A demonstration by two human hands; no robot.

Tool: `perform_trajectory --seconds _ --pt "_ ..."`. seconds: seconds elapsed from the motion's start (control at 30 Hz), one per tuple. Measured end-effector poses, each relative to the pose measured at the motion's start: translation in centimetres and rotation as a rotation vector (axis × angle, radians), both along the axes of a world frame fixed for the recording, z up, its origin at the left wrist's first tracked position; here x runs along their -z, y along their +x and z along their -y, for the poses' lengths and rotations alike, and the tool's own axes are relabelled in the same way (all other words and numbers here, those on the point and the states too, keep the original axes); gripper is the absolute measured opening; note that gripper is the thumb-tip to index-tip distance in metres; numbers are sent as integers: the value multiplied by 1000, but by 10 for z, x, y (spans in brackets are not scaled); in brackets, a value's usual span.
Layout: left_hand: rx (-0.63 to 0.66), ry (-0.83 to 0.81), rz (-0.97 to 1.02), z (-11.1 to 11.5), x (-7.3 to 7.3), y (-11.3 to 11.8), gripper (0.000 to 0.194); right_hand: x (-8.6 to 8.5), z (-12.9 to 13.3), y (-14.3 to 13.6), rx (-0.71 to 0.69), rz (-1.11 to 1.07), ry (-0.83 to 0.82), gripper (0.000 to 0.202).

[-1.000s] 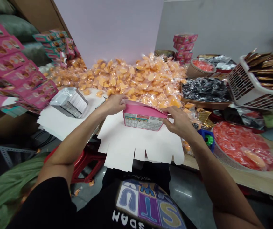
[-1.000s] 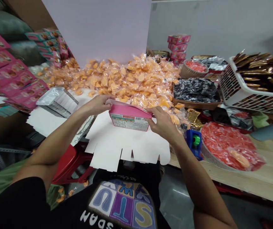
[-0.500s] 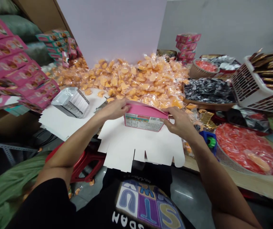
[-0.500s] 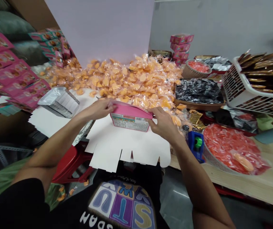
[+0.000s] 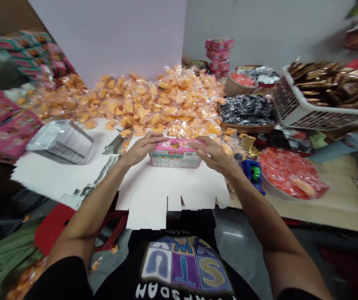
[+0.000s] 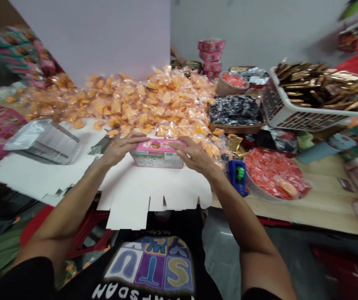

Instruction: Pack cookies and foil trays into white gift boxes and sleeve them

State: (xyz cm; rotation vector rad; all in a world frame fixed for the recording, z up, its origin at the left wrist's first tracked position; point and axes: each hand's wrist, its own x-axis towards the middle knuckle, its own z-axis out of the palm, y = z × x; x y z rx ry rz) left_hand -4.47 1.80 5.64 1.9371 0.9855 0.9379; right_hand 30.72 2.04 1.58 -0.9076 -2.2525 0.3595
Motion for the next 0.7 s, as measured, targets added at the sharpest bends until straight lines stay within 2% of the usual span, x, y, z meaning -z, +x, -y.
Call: perform_trajectory --seconds 0.1,0.2,0.27,0.3,0.4,0.47,0.5,0.57,0.6,0.7 --pt "87 282 -492 -2 -23 22 51 -3 8 -15 41 -5 -69 52" --pt "6 465 -724 3 -25 57 50 -8 17 -15 76 -88 -71 44" --pt "-52 560 -763 13 -20 72 48 -10 35 6 188 -132 -57 40" --pt "-57 597 -764 20 -17 77 47 -11 48 23 298 -156 -52 38" --pt "-48 650 -761 39 -13 86 47 -5 98 86 774 -236 -114 31" --pt "-47 638 -772 46 -13 95 46 4 125 124 1038 -272 -350 18" --pt "-50 628 -777 48 -13 100 45 11 134 139 1124 -291 -501 15" --pt "-62 616 -781 47 -13 112 45 23 144 154 1201 -336 -757 21" --pt "-71 618 -783 47 -13 116 45 29 146 156 1208 -363 -831 23" --pt "-97 645 -774 46 -10 124 45 39 144 150 1191 -459 -890 18"
